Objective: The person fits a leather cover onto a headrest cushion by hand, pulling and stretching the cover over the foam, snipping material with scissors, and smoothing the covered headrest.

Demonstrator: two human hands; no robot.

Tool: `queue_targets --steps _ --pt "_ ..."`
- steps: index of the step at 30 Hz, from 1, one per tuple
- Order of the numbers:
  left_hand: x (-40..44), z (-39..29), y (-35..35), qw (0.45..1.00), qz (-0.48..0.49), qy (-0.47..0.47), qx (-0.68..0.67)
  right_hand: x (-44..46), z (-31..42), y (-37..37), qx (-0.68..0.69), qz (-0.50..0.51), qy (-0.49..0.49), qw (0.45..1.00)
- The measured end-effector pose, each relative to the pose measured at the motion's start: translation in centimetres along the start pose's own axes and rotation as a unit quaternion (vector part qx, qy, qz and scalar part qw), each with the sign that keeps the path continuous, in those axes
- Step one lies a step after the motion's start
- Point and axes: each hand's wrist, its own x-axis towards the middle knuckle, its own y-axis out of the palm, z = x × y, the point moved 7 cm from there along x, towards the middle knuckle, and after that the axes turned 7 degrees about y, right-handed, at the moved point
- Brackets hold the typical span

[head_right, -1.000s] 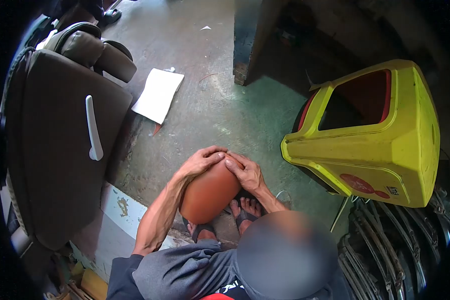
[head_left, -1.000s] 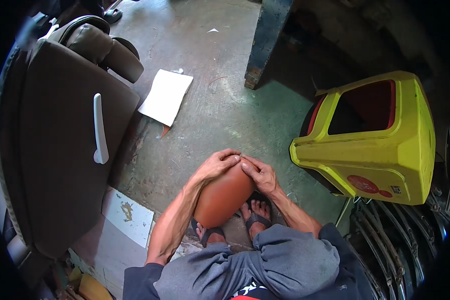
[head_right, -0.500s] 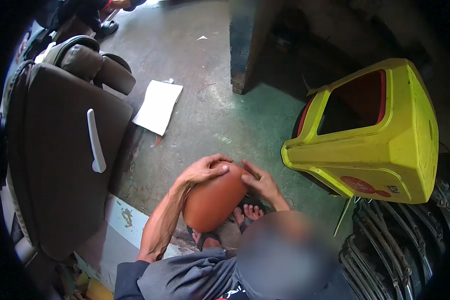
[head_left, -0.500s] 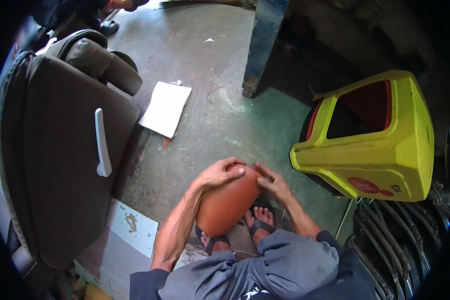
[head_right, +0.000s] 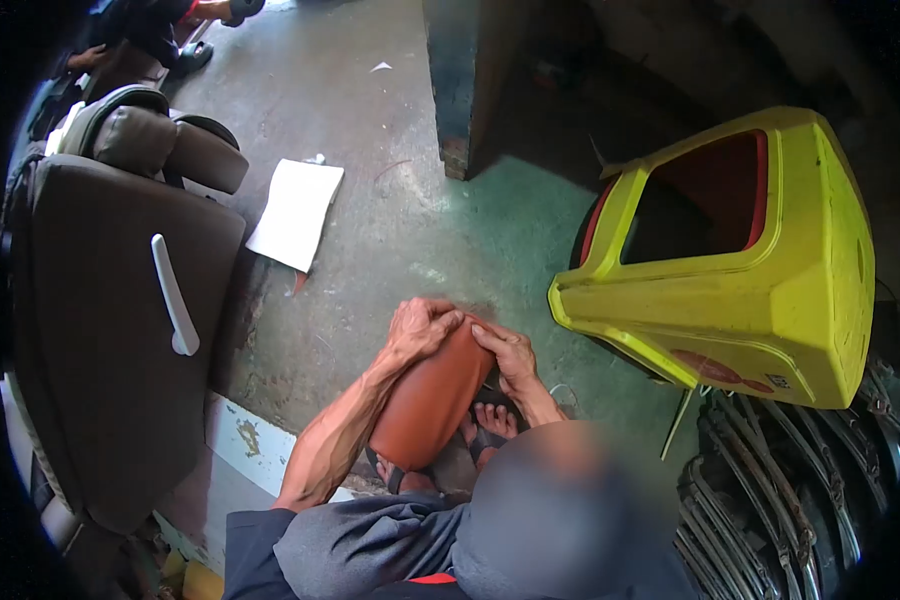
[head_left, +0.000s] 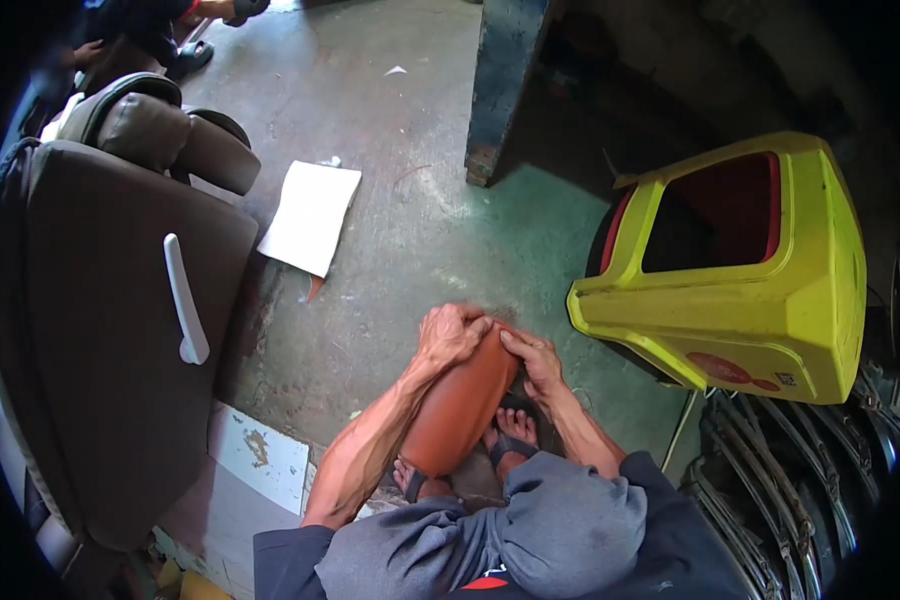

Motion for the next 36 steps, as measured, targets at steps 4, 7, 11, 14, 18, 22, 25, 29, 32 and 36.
queue_targets --steps 4,7,11,14,18,22,25,29,32,36 --pt "-0.4 3.6 1.2 0.986 0.087 0.013 -0.140 -0.3 -0.2 0.5 0.037 0.095 0.059 0.993" --pt "-1.9 2.6 0.5 0.970 0.098 0.082 -0.207 -1.2 1.3 0.8 -0.012 0.120 0.010 0.993" --pt "-4.9 3.9 -0.5 0.991 -0.012 0.027 -0.131 -2.0 1.6 2.8 -0.170 0.106 -0.038 0.979" --pt "-5.8 9.0 1.6 0.960 0.062 -0.045 -0.270 -3.1 3.3 3.7 -0.328 0.072 -0.072 0.939" --pt "-7.2 8.9 0.9 0.962 0.049 -0.069 -0.260 -2.2 2.7 3.6 -0.366 0.096 -0.118 0.918" --pt "-8.8 12.2 3.7 0.873 0.089 -0.129 -0.462 -1.3 1.0 2.7 -0.320 0.083 -0.188 0.925" --pt "-10.6 10.7 4.3 0.813 0.101 -0.125 -0.560 -2.3 -1.6 2.2 -0.278 -0.071 -0.161 0.944" --pt "-14.6 8.8 1.8 0.742 0.074 -0.120 -0.655 0.4 -3.5 2.8 -0.031 -0.014 -0.084 0.996" --pt "-16.5 8.6 2.0 0.785 -0.041 -0.142 -0.602 -3.5 0.9 8.5 0.110 0.072 0.041 0.990" --pt "-18.0 6.1 4.6 0.716 -0.024 -0.131 -0.685 -0.6 -1.9 8.0 0.094 0.088 0.020 0.991"
